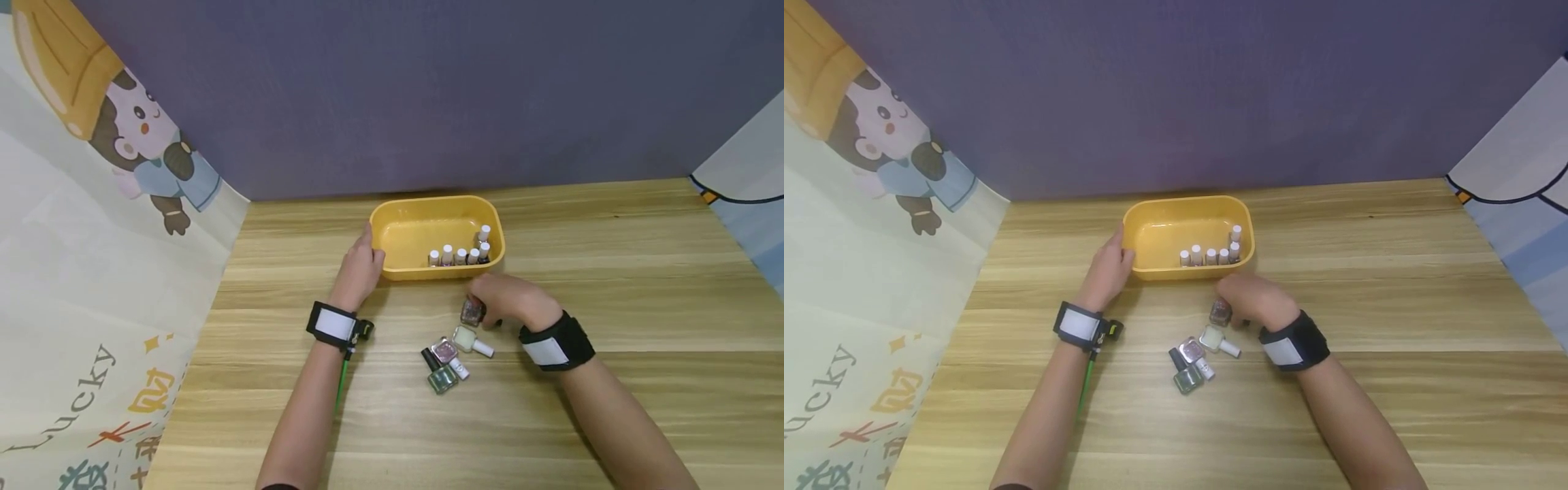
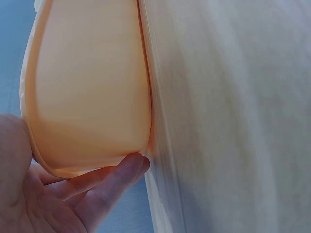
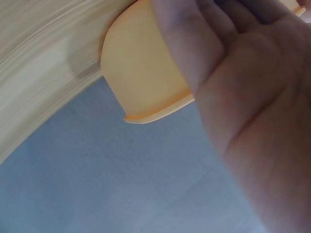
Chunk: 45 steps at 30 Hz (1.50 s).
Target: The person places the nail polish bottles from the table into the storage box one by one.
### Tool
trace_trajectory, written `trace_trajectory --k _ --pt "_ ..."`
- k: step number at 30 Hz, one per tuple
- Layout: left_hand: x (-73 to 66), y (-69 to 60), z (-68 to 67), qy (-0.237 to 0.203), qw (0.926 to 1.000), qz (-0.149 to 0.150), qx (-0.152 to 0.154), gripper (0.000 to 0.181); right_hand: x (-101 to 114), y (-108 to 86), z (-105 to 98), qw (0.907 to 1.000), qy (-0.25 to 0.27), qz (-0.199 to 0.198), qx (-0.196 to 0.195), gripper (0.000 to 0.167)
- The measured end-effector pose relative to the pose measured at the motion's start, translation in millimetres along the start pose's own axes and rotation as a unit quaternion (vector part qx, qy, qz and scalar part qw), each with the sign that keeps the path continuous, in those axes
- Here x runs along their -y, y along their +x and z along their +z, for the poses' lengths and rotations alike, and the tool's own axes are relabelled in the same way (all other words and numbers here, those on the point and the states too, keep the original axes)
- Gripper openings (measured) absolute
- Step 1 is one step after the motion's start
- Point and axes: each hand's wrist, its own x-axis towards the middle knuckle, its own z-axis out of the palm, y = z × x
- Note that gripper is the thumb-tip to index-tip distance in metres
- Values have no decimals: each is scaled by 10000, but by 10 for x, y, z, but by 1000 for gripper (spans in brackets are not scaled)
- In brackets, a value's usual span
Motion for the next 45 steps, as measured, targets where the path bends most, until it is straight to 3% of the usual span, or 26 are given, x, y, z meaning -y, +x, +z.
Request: trace_trajectory --k 22,30,45 --pt "16 12 22 37 10000 -40 24 65 -45 -86 -35 9999 -111 -17 -78 26" --pt "3 20 15 57 10000 -38 -20 65 -14 -187 -87 9990 -79 -266 -336 24" --pt "5 3 9 26 10000 -15 -9 65 18 -235 -123 9980 -42 -321 -539 15"
